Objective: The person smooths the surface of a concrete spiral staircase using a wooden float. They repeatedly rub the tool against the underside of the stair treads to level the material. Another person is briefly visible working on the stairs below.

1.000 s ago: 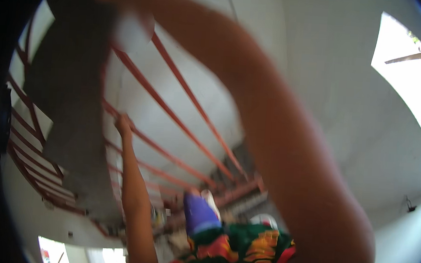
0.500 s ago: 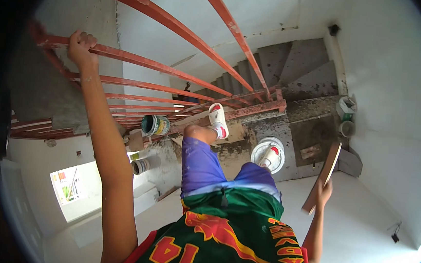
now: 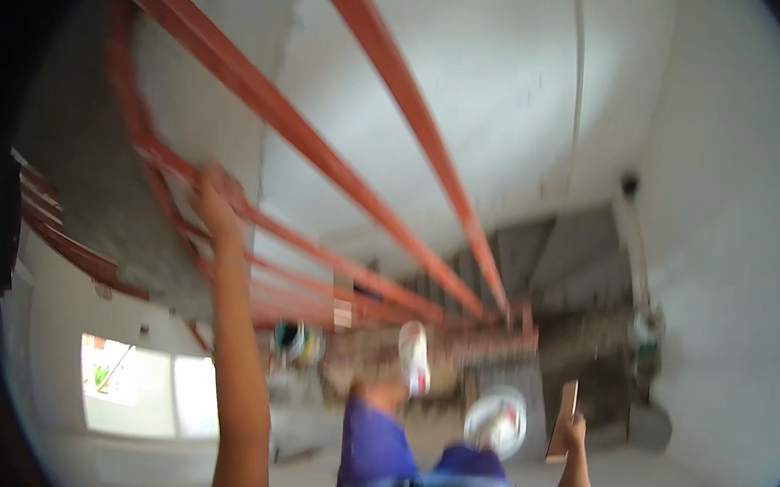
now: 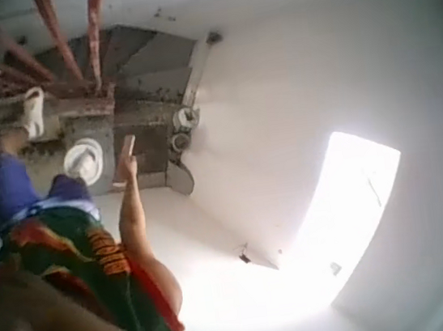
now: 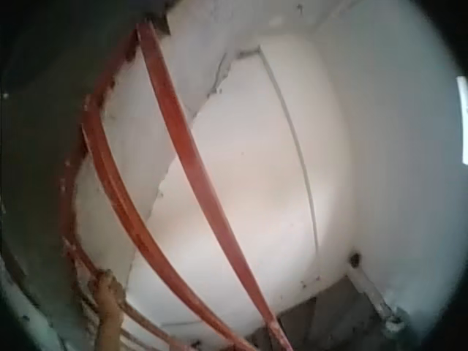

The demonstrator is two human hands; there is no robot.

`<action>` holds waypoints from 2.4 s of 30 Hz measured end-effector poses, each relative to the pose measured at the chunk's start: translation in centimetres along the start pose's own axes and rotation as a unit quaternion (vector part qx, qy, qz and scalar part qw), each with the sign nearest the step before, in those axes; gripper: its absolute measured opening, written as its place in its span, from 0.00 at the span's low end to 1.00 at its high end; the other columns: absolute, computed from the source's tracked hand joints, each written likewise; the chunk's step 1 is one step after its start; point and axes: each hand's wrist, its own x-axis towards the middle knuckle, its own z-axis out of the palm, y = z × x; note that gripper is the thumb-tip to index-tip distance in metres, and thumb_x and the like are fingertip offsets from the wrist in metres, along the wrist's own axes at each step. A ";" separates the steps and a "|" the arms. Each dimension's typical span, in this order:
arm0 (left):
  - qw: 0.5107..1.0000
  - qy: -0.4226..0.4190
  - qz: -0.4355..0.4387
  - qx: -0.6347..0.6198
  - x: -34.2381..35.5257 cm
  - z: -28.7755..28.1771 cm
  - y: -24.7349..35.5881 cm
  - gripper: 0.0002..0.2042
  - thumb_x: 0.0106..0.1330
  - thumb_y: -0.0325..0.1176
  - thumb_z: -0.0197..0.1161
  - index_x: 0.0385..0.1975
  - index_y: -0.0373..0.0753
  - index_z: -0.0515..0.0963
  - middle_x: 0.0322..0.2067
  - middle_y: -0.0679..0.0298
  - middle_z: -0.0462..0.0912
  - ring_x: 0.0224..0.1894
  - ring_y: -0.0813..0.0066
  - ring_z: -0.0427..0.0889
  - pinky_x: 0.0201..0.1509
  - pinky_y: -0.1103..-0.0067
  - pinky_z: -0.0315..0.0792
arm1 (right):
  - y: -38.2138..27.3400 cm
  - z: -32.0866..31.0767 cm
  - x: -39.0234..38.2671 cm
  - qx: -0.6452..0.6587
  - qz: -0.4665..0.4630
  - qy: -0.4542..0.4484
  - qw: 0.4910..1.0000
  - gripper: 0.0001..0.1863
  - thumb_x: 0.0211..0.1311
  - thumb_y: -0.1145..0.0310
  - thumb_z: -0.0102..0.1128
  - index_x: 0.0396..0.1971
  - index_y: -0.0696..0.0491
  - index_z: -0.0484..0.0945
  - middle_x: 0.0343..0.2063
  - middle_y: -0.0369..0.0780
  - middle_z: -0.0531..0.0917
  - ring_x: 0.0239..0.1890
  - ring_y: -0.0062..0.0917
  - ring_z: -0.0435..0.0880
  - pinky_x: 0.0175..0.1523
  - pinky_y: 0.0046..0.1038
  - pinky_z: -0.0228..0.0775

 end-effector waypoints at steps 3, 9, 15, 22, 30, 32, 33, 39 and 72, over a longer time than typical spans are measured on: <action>0.999 0.017 -0.025 -0.009 -0.6 1.2 1.0 0.12 0.58 0.29 0.58 0.17 0.44 0.62 0.09 0.75 0.58 0.08 0.87 0.56 0.10 0.85 0.50 | -14.9 4.7 5.6 0.173 -0.088 0.005 0.981 0.13 0.44 0.77 0.55 0.33 0.62 0.71 0.28 0.41 0.77 0.31 0.24 0.76 0.33 0.26 0.69; 0.999 -0.002 -0.035 -0.020 -0.8 0.5 2.7 0.14 0.59 0.29 0.57 0.13 0.43 0.63 0.09 0.75 0.59 0.08 0.86 0.56 0.11 0.84 0.52 | -35.3 6.6 2.7 0.260 -0.269 -0.175 0.911 0.12 0.52 0.80 0.53 0.38 0.57 0.71 0.28 0.33 0.75 0.33 0.18 0.74 0.34 0.21 0.67; 0.999 -0.012 -0.027 -0.040 -0.4 1.4 3.0 0.14 0.59 0.29 0.57 0.13 0.42 0.63 0.09 0.75 0.59 0.08 0.87 0.56 0.11 0.84 0.51 | -37.5 4.0 -1.5 0.336 -0.302 -0.124 0.884 0.08 0.57 0.76 0.53 0.38 0.56 0.71 0.27 0.30 0.75 0.33 0.13 0.72 0.35 0.19 0.66; 0.998 -0.016 -0.047 -0.048 -0.6 1.1 2.9 0.13 0.58 0.28 0.57 0.14 0.43 0.62 0.10 0.75 0.58 0.09 0.88 0.55 0.11 0.85 0.49 | -25.1 0.6 -4.8 0.191 -0.187 -0.087 0.960 0.11 0.58 0.75 0.50 0.41 0.57 0.71 0.31 0.34 0.76 0.35 0.18 0.74 0.38 0.22 0.67; 0.999 0.013 -0.029 -0.011 -0.5 0.7 2.5 0.14 0.56 0.29 0.57 0.11 0.42 0.62 0.08 0.74 0.60 0.09 0.85 0.58 0.12 0.83 0.52 | -11.1 -8.7 -8.8 0.084 -0.071 0.015 0.994 0.14 0.58 0.74 0.47 0.45 0.57 0.70 0.34 0.39 0.78 0.38 0.24 0.77 0.41 0.25 0.68; 1.000 0.015 -0.023 0.000 -0.4 0.9 2.5 0.15 0.56 0.30 0.57 0.11 0.42 0.62 0.08 0.73 0.61 0.08 0.85 0.59 0.12 0.82 0.53 | -11.9 -11.6 -9.2 0.084 -0.110 0.061 0.988 0.15 0.59 0.74 0.47 0.46 0.57 0.70 0.35 0.40 0.78 0.39 0.26 0.77 0.42 0.25 0.69; 1.000 0.012 -0.022 0.000 -0.3 1.0 2.6 0.15 0.56 0.30 0.57 0.10 0.41 0.62 0.08 0.73 0.61 0.08 0.84 0.60 0.12 0.82 0.53 | -13.2 -13.2 -9.1 0.087 -0.140 0.086 0.983 0.15 0.59 0.74 0.46 0.47 0.58 0.70 0.36 0.41 0.78 0.40 0.26 0.78 0.43 0.26 0.69; 1.000 -0.012 -0.015 -0.007 -0.7 1.3 2.9 0.15 0.56 0.30 0.57 0.10 0.41 0.62 0.08 0.74 0.61 0.08 0.84 0.59 0.12 0.81 0.53 | -46.6 -26.9 -12.5 0.055 -0.507 0.324 0.797 0.26 0.57 0.71 0.49 0.57 0.59 0.63 0.50 0.54 0.73 0.54 0.44 0.72 0.57 0.37 0.62; 0.997 -0.017 0.068 0.014 -0.4 1.0 2.5 0.16 0.55 0.27 0.57 0.09 0.38 0.60 0.09 0.72 0.60 0.13 0.84 0.57 0.17 0.78 0.52 | -105.0 -35.7 -43.0 0.114 -0.600 0.508 0.607 0.43 0.49 0.66 0.53 0.65 0.57 0.43 0.48 0.52 0.73 0.48 0.46 0.76 0.53 0.40 0.68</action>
